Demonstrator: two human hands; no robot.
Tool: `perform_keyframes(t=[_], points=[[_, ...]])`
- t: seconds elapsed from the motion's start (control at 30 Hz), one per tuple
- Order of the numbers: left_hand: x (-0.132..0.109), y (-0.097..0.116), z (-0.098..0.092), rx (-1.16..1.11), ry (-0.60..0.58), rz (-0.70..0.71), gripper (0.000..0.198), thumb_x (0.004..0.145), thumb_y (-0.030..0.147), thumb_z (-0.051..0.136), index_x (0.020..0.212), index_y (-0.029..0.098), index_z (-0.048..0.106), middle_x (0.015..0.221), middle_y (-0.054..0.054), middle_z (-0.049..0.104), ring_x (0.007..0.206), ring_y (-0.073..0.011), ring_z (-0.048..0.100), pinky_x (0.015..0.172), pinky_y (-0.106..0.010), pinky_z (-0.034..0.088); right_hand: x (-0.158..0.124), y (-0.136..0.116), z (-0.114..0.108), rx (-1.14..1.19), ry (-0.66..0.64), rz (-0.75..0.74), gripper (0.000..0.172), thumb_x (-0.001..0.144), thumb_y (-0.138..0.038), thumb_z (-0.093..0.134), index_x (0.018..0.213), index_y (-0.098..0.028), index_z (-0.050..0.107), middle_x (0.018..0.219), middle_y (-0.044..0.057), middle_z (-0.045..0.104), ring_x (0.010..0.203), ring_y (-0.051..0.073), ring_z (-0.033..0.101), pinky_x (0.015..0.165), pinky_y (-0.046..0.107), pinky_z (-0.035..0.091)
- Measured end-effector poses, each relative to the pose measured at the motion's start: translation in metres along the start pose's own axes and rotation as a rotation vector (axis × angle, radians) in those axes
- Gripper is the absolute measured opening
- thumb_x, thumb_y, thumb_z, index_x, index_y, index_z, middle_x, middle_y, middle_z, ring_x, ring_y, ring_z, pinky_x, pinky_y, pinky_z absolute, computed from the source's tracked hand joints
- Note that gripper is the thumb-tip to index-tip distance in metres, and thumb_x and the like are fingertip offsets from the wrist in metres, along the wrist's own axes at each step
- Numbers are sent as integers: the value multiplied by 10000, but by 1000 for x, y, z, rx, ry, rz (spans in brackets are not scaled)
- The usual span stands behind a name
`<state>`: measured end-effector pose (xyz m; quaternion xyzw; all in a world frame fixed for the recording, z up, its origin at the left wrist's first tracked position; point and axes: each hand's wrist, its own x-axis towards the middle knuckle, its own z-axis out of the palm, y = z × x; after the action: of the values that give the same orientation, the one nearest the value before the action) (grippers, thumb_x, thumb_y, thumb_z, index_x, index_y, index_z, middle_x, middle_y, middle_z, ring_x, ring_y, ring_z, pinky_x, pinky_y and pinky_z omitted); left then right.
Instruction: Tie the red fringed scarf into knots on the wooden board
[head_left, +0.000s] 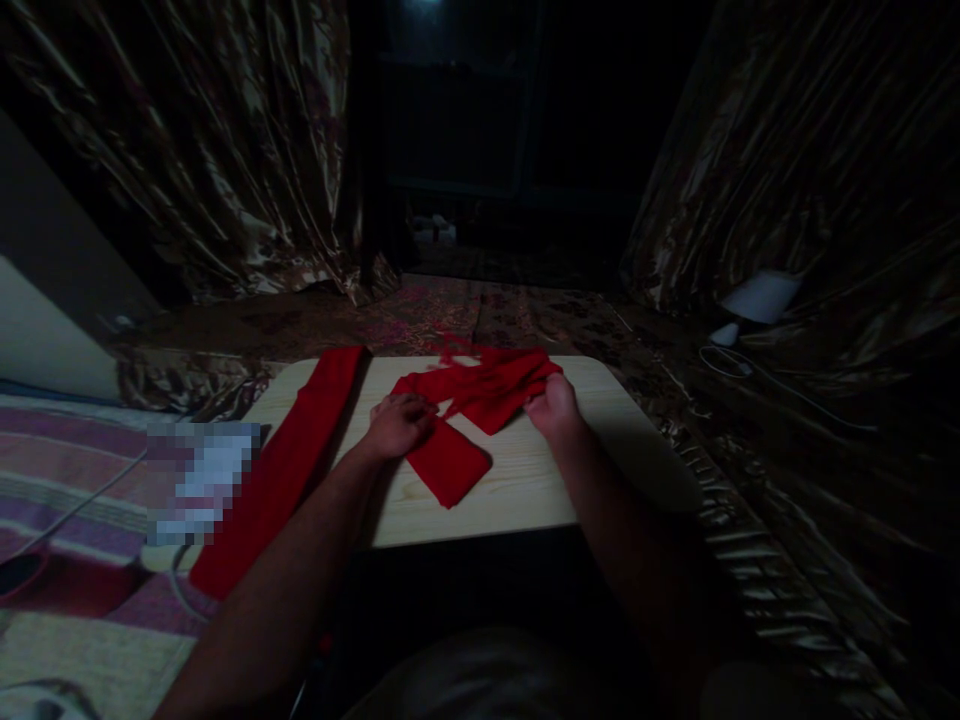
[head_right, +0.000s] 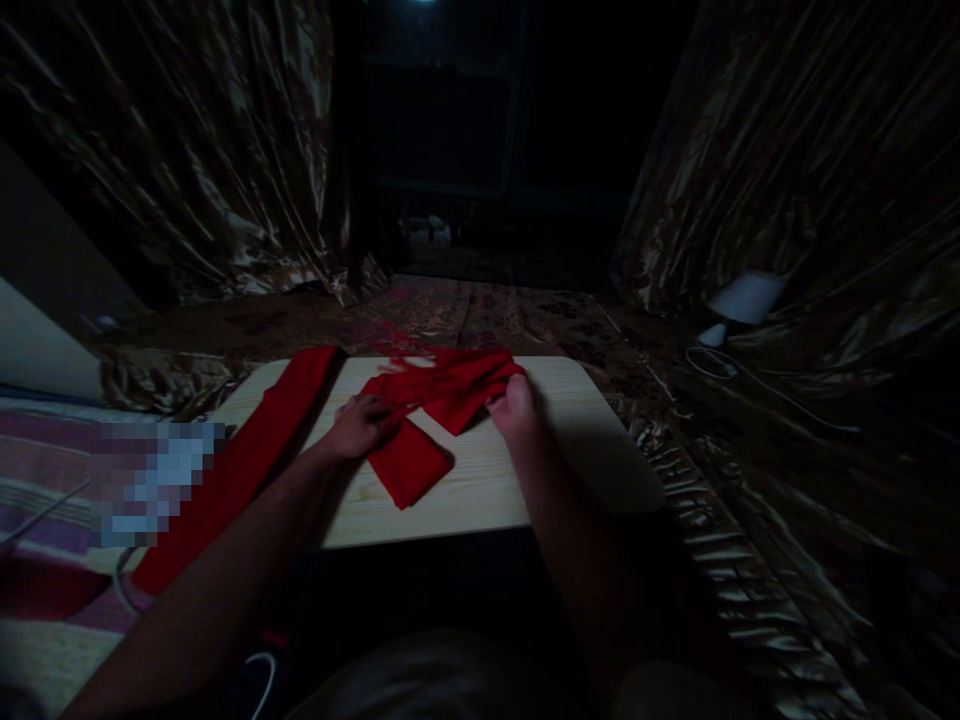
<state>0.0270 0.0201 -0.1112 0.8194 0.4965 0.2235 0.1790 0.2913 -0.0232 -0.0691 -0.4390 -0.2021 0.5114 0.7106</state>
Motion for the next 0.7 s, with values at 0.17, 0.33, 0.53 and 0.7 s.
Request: perform_keyframes(t=[0.17, 0.33, 0.53, 0.7], points=[[-8, 20, -4, 129, -68, 102, 397, 747, 337, 625, 1128, 336, 734, 1419, -41, 571, 1352, -361, 413, 1106, -603, 247, 15, 7, -37, -35, 81, 119, 175, 838, -146, 493, 949, -193, 620, 724, -8, 692, 541, 112, 569, 382, 177, 315], [-10, 36, 0, 97, -136, 336, 284, 664, 202, 601, 920, 251, 712, 1278, -69, 662, 1277, -321, 509, 1163, -586, 149, 12, 26, -34, -110, -33, 93, 143, 824, -172, 540, 927, -178, 639, 703, 0, 699, 517, 120, 578, 409, 198, 376], [-17, 44, -13, 81, -23, 235, 296, 687, 241, 633, 981, 208, 651, 1141, -121, 658, 1173, -340, 559, 1086, -540, 350, 9, 25, -34, -119, -74, 78, 134, 823, -180, 561, 931, -165, 639, 689, 11, 703, 469, 120, 552, 350, 199, 325], [-58, 44, -15, -503, 214, -427, 195, 791, 317, 649, 934, 184, 642, 949, -119, 698, 947, -289, 663, 888, -463, 524, 7, 24, -34, -120, -49, 101, 86, 839, -181, 553, 883, -160, 624, 596, -16, 652, 434, 114, 528, 325, 201, 291]])
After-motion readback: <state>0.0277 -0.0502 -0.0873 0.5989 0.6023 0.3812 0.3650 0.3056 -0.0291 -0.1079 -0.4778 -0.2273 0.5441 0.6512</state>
